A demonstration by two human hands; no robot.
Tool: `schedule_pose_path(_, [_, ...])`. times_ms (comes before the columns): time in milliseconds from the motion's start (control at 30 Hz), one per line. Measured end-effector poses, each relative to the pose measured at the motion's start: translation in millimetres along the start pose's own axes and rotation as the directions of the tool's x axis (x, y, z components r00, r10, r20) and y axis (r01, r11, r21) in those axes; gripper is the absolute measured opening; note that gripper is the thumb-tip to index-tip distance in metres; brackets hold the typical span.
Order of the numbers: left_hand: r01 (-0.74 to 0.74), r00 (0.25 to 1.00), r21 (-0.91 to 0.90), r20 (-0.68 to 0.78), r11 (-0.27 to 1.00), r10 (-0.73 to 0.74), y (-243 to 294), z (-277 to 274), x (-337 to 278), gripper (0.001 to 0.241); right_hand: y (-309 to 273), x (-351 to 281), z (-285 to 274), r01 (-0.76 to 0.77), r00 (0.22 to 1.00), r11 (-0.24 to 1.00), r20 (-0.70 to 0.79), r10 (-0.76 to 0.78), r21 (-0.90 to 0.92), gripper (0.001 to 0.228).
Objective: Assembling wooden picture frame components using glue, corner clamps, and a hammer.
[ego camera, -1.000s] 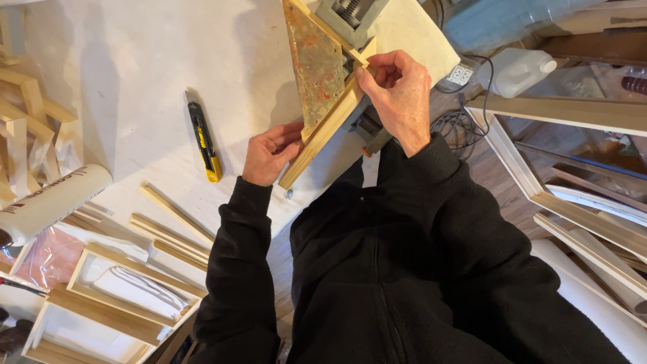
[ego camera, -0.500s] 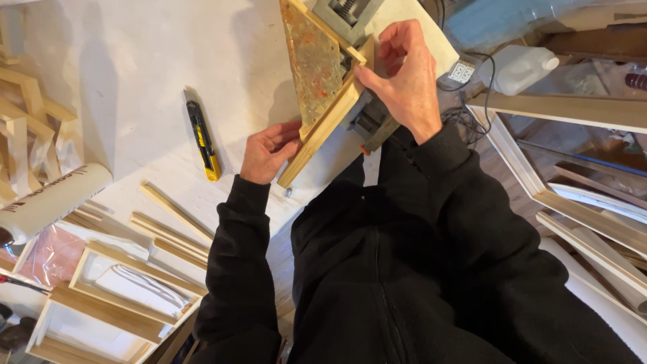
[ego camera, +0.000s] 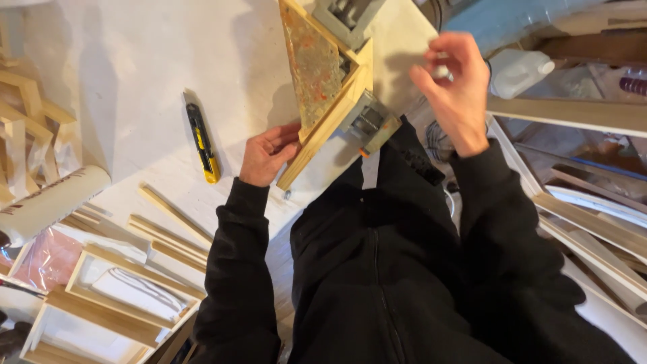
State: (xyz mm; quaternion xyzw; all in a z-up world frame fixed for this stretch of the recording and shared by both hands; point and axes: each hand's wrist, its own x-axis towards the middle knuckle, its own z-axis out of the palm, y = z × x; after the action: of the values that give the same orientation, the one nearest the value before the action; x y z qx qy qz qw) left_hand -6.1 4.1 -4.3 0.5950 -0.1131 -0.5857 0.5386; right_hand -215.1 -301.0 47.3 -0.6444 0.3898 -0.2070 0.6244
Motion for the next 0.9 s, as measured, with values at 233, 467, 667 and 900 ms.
schedule_pose_path(233, [0.005,1.0,0.004,0.026,1.0,-0.006,6,-2,2,0.05,58,-20,-42,-0.354,0.871,0.667,-0.027,0.49,0.655,0.029])
schedule_pose_path(467, [0.022,1.0,0.029,0.002,0.999,-0.022,0,-1,2,0.051,78,-43,-57,-0.614,0.789,0.659,0.377,0.485,0.435,0.033])
schedule_pose_path(667, [0.01,1.0,0.054,-0.017,0.999,-0.009,-1,-2,-1,0.05,60,-87,-85,-0.324,0.919,0.946,0.242,0.311,0.012,0.028])
schedule_pose_path(900, [0.013,1.0,0.025,-0.005,1.0,-0.013,-2,-1,1,0.051,7,-129,-43,0.148,0.974,0.8,0.227,-0.015,-0.582,0.044])
